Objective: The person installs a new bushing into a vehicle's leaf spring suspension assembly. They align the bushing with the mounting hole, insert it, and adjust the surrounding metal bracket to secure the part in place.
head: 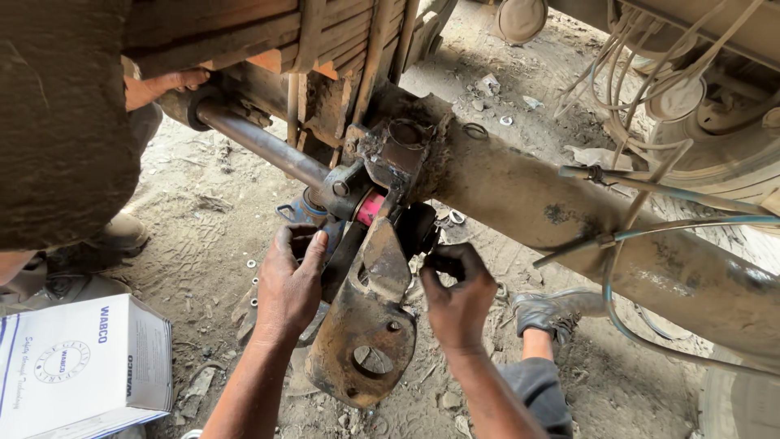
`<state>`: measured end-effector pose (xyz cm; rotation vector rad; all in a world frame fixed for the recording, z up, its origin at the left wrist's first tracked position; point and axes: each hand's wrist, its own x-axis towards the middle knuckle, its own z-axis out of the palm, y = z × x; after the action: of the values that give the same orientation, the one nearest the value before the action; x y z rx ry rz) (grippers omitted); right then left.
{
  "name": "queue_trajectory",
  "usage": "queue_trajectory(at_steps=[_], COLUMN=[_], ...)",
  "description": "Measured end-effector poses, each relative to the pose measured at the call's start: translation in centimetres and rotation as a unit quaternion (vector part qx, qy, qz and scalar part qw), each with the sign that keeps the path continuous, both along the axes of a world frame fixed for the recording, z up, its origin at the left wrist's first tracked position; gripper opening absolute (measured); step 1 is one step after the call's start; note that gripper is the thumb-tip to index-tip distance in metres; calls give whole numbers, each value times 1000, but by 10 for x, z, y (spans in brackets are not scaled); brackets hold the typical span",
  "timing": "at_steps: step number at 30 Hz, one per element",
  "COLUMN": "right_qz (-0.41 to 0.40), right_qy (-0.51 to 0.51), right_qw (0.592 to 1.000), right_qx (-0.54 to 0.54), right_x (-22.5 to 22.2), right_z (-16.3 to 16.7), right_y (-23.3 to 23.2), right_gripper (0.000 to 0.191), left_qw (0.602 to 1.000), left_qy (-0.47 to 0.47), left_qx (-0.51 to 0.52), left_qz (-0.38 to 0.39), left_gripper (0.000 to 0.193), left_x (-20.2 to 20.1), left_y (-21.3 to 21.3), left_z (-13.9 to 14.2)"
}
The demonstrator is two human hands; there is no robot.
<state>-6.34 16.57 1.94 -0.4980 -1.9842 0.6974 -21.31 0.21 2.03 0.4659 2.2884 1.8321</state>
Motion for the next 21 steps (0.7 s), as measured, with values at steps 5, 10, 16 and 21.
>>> queue_trajectory(at_steps=[5,10,16,21], right_qz=[0,100,87,71], right_qy=[25,89,20,-27], right_qw=[999,988,973,982], right_qx=[-34,-77,-214,-175], right_x=[-9,-6,-1,-4], right_z=[-10,-10,0,1], right_y=[-1,12,17,18], right_gripper=[14,19,42,50], left_qw=[1000,1000,995,1000], left_qy=[10,-13,-95,1], left_qx=[5,11,23,6], left_qz=[3,-4,-25,-22], left_gripper=[40,37,36,38], left_x=[1,3,4,2], left_y=[0,0,4,7], left_z=[-1,4,10,2])
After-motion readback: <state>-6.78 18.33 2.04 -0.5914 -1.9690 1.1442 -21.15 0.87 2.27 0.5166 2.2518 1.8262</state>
